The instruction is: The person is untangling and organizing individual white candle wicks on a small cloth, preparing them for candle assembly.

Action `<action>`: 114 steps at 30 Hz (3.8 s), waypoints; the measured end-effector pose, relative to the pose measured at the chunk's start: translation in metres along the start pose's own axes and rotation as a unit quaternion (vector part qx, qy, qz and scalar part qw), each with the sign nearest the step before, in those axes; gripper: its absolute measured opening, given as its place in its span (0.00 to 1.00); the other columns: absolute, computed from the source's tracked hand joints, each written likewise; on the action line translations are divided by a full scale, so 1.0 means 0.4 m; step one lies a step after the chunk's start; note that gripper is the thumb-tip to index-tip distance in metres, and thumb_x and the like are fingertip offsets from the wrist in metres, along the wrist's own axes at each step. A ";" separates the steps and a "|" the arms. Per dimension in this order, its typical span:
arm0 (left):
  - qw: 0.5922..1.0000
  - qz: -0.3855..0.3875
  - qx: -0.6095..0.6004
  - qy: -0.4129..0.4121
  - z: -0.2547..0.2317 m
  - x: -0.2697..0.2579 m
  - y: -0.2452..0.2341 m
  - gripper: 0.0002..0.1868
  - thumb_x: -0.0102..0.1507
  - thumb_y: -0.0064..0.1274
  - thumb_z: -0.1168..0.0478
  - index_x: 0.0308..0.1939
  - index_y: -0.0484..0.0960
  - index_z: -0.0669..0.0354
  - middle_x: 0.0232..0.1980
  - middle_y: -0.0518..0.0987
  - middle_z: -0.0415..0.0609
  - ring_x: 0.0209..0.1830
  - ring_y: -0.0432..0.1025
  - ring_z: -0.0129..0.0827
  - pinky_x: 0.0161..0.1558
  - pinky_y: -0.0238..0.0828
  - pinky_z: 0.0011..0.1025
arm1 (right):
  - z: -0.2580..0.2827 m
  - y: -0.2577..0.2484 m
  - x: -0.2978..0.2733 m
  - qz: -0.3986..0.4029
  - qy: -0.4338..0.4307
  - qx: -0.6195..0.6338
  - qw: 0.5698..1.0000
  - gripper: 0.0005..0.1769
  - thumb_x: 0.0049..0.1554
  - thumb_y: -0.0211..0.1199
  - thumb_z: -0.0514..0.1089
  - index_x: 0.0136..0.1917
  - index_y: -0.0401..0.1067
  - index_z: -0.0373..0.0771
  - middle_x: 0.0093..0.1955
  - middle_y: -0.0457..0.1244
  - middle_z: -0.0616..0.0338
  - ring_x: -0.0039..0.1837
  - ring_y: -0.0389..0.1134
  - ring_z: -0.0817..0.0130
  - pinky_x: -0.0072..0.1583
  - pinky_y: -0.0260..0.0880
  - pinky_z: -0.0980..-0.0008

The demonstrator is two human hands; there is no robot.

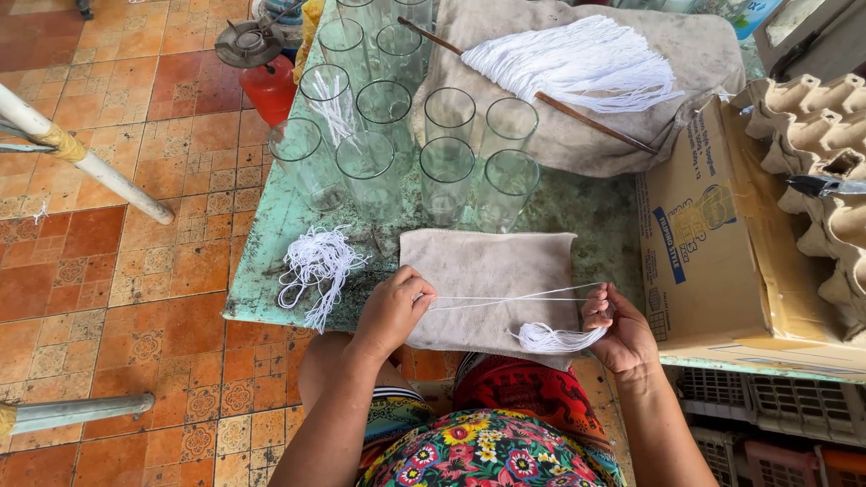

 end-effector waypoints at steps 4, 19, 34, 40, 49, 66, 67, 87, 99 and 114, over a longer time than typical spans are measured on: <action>1.000 0.009 -0.003 -0.006 0.011 -0.015 0.010 0.03 0.63 0.58 0.58 0.34 0.82 0.47 0.40 0.76 0.39 0.44 0.78 0.45 0.45 0.73 0.42 | 0.000 -0.005 -0.001 -0.006 0.000 -0.007 1.000 0.06 0.66 0.58 0.44 0.54 0.74 0.45 0.43 0.61 0.74 0.44 0.64 0.84 0.38 0.59 0.92; 0.973 -0.104 0.182 0.097 -0.040 -0.063 0.048 0.11 0.57 0.59 0.58 0.23 0.72 0.44 0.34 0.69 0.34 0.39 0.70 0.32 0.44 0.66 0.34 | -0.009 0.053 -0.061 0.017 -0.063 -0.084 0.994 0.06 0.65 0.57 0.44 0.55 0.71 0.47 0.46 0.59 0.73 0.48 0.62 0.81 0.39 0.59 0.90; 0.986 -0.022 0.162 0.037 -0.106 -0.040 -0.028 0.07 0.55 0.65 0.57 0.34 0.83 0.49 0.51 0.75 0.41 0.56 0.71 0.42 0.61 0.58 0.52 | -0.056 0.320 -0.234 0.020 -0.498 -0.328 0.803 0.04 0.62 0.59 0.35 0.44 0.68 0.39 0.57 0.60 0.56 0.39 0.60 0.76 0.37 0.59 0.80; 0.932 0.023 -0.352 0.082 -0.376 -0.063 -0.123 0.23 0.73 0.39 0.57 0.70 0.68 0.64 0.65 0.74 0.62 0.57 0.76 0.46 0.60 0.76 0.34 | -0.291 0.473 -0.298 0.211 -0.474 -0.593 0.616 0.14 0.56 0.65 0.35 0.52 0.62 0.40 0.47 0.59 0.60 0.47 0.64 0.71 0.50 0.63 0.72; 0.759 0.061 -0.637 -0.121 -0.284 -0.069 -0.040 0.09 0.65 0.59 0.62 0.47 0.82 0.60 0.40 0.79 0.42 0.34 0.64 0.19 0.31 0.57 0.18 | -0.332 0.496 -0.301 0.279 -0.481 -0.558 0.615 0.05 0.65 0.58 0.40 0.52 0.73 0.41 0.48 0.56 0.61 0.49 0.60 0.69 0.51 0.62 0.69; 0.927 -0.049 -0.349 0.129 -0.337 -0.074 -0.131 0.02 0.64 0.63 0.63 0.39 0.85 0.51 0.45 0.65 0.42 0.48 0.64 0.32 0.51 0.65 0.27 | -0.434 0.218 -0.081 0.145 0.082 -0.220 0.961 0.19 0.43 0.77 0.43 0.46 0.74 0.37 0.36 0.64 0.56 0.37 0.67 0.63 0.38 0.70 0.68; 0.927 -0.047 -0.350 0.126 -0.337 -0.075 -0.128 0.02 0.64 0.63 0.63 0.39 0.85 0.51 0.45 0.65 0.42 0.48 0.64 0.32 0.51 0.65 0.27 | -0.434 0.248 -0.099 0.142 0.083 -0.219 0.962 0.19 0.43 0.77 0.43 0.46 0.74 0.37 0.36 0.64 0.56 0.37 0.67 0.63 0.38 0.70 0.68; 0.880 -0.067 -0.470 -0.017 -0.271 -0.071 -0.091 0.05 0.66 0.57 0.58 0.37 0.80 0.54 0.42 0.65 0.40 0.43 0.62 0.26 0.46 0.61 0.25 | -0.328 0.464 -0.254 0.218 -0.409 -0.508 0.726 0.02 0.61 0.63 0.37 0.49 0.71 0.40 0.46 0.59 0.61 0.42 0.60 0.74 0.39 0.65 0.76; 0.881 -0.048 -0.467 -0.058 -0.265 -0.073 -0.068 0.06 0.66 0.57 0.58 0.39 0.81 0.54 0.39 0.82 0.41 0.37 0.73 0.22 0.39 0.69 0.23 | -0.346 0.440 -0.208 0.241 -0.190 -0.282 0.909 0.10 0.65 0.57 0.49 0.45 0.67 0.42 0.44 0.59 0.57 0.45 0.59 0.65 0.49 0.57 0.65; 0.884 -0.018 -0.466 -0.021 -0.261 -0.069 -0.054 0.04 0.62 0.63 0.63 0.38 0.85 0.58 0.37 0.80 0.43 0.37 0.75 0.28 0.42 0.72 0.25 | -0.352 0.549 -0.350 0.468 -0.293 -0.501 0.667 0.05 0.58 0.70 0.50 0.45 0.81 0.51 0.88 0.24 0.45 0.89 0.23 0.50 0.84 0.20 0.43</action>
Point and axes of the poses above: each hand's wrist, its own x-axis towards the middle knuckle, its own y-axis out of the palm, z = x × y, the point moved 6 cm from there along x, towards the middle knuckle
